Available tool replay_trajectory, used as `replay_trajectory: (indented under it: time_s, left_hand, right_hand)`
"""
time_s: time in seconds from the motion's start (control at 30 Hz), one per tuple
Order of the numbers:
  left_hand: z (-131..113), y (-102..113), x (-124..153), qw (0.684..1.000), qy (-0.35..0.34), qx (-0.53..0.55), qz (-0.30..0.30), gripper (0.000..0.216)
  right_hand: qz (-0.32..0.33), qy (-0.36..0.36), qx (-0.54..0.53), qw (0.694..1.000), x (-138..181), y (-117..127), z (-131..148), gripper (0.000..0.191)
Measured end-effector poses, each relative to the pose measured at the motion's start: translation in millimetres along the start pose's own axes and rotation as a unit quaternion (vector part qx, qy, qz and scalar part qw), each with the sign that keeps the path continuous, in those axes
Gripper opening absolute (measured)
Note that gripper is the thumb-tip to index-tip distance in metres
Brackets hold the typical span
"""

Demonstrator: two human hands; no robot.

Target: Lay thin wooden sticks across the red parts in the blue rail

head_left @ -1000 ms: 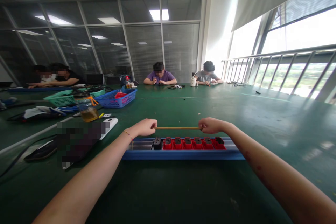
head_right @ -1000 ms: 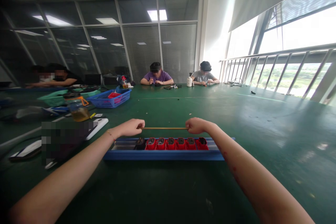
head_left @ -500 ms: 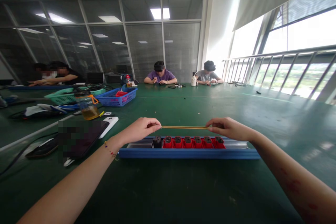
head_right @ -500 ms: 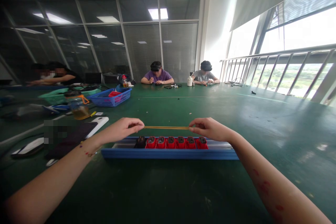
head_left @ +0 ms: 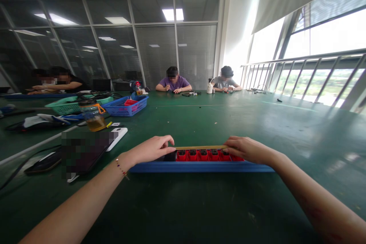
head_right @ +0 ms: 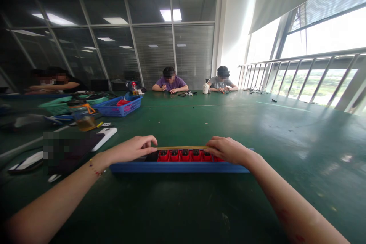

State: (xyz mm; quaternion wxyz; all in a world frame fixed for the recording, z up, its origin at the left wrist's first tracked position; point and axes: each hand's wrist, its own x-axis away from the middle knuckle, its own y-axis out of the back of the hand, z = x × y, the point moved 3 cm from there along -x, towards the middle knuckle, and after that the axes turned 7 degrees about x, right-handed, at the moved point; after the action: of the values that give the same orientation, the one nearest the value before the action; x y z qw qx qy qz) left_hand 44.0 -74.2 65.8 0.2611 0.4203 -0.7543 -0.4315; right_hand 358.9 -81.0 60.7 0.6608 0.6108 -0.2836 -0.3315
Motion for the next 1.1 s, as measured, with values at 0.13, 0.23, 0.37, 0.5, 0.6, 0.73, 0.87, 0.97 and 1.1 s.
replay_trajectory:
  time_s: [0.13,0.23,0.37,0.5,0.6,0.73,0.87,0.97,1.1]
  left_hand:
    - [-6.9,1.2,3.1,0.999,-0.018,-0.027,0.009,0.041]
    - [-10.2,2.9,5.1,0.999,-0.022,-0.031,0.026,0.043]
    - [-8.4,12.3,4.4,0.998,-0.006,-0.042,0.040,0.043]
    - [-8.1,30.4,-1.7,0.997,-0.006,-0.075,0.019,0.037]
    - [-10.6,37.4,-9.1,0.995,-0.001,-0.086,0.054,0.031]
    - [-16.2,33.5,-17.2,0.991,-0.018,-0.089,0.101,0.024]
    - [-16.5,25.9,-18.8,0.990,-0.022,-0.087,0.106,0.022]
    - [-14.3,24.5,-17.5,0.992,-0.010,-0.076,0.102,0.025]
    - [-12.4,25.7,-17.3,0.990,0.002,-0.091,0.105,0.028]
  right_hand:
    - [0.030,-0.027,0.032,0.999,2.6,-4.4,-0.2,0.051]
    - [0.053,-0.033,0.003,0.998,5.2,-2.1,-1.4,0.056]
    - [0.097,-0.057,-0.037,0.993,5.5,7.2,-10.9,0.062]
    - [0.098,-0.084,0.009,0.992,-3.8,25.5,-19.0,0.065]
    - [0.087,-0.041,0.025,0.995,-16.2,41.0,-9.7,0.057]
    - [0.070,0.015,0.029,0.997,-33.1,50.8,13.3,0.036]
    - [0.088,0.017,0.027,0.996,-43.5,44.0,26.7,0.028]
    - [0.102,0.018,0.026,0.994,-44.3,37.7,28.0,0.028]
    - [0.117,0.013,0.028,0.993,-40.5,33.6,24.8,0.026]
